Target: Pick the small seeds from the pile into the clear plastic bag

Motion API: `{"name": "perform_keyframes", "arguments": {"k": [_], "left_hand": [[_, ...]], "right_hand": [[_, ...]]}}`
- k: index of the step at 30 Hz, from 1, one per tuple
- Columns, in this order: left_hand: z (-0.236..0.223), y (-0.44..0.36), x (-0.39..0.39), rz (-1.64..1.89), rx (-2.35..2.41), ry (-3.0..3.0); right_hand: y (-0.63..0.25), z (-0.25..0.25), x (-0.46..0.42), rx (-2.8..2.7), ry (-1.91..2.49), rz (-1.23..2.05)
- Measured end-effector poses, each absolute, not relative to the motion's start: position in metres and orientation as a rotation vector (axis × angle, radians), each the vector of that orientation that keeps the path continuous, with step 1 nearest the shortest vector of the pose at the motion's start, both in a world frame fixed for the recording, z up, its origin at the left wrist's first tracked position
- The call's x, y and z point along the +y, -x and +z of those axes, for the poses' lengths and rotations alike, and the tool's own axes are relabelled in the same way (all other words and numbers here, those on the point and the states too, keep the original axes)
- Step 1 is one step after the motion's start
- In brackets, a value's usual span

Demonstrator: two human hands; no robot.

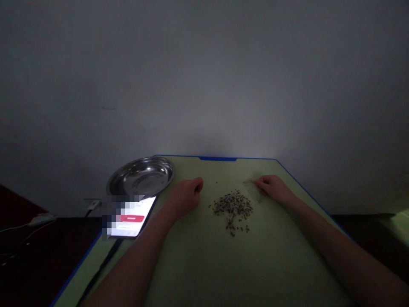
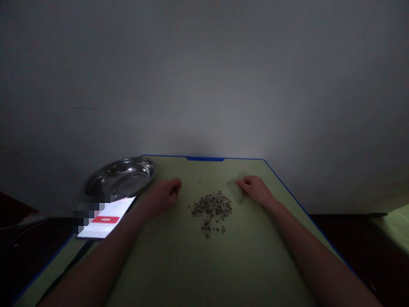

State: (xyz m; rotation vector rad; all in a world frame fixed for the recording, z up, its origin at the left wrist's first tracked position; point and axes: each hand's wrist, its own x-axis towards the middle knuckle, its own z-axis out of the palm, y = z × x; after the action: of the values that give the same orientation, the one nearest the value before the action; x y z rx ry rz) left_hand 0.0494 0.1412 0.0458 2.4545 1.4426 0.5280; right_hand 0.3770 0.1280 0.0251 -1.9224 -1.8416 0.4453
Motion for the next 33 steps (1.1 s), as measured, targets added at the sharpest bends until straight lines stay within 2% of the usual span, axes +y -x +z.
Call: {"name": "perform_keyframes", "arguments": {"k": [13,28,33], "left_hand": [[0.046,-0.046,0.140,0.526,1.446,-2.462],[0.057,-0.046,0.138,0.509,1.463,-2.467],[0.059,-0.047,0.137,0.646,1.461,-2.444]], "right_hand": [[-0.320,0.025,0.174,-2.073,2.024,0.304],[-0.263,0.038,0.203,-2.488,1.584,0.394],[-0.250,0.045,0.186,-2.547,1.420,0.412]]}}
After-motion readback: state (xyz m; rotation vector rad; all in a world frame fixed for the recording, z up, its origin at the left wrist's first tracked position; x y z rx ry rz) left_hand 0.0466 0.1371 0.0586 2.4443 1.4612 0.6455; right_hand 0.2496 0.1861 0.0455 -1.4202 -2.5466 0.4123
